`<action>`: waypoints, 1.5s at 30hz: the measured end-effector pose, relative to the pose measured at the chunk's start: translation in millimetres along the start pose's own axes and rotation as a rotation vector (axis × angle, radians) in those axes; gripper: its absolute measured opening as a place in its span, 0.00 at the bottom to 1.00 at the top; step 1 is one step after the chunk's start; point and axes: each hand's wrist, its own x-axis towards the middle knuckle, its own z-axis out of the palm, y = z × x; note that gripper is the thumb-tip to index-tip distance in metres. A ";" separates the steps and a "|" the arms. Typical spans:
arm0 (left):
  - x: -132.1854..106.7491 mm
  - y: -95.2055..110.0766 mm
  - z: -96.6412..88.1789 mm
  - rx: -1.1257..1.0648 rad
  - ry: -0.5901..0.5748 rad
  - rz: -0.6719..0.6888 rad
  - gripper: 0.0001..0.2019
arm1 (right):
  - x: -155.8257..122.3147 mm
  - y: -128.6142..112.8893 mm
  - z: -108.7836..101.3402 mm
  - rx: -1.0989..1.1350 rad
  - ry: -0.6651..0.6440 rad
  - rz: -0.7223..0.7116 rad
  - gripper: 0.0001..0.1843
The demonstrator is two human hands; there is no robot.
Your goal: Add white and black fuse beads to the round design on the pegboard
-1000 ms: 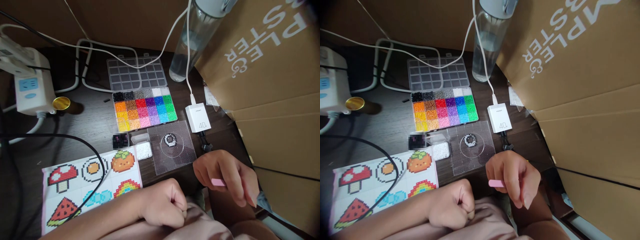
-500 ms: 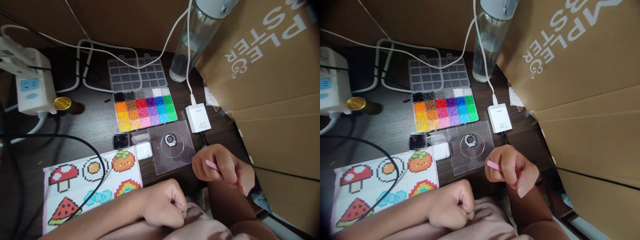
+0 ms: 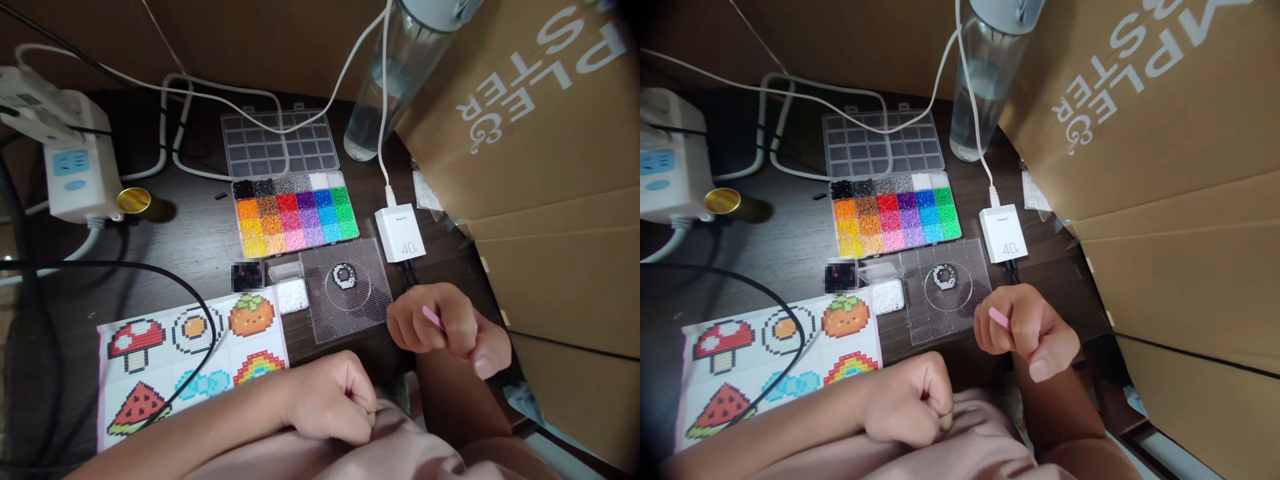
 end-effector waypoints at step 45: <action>0.7 0.7 -1.0 0.023 0.011 0.001 0.18 | -14.1 -11.1 12.5 -0.140 0.328 0.142 0.44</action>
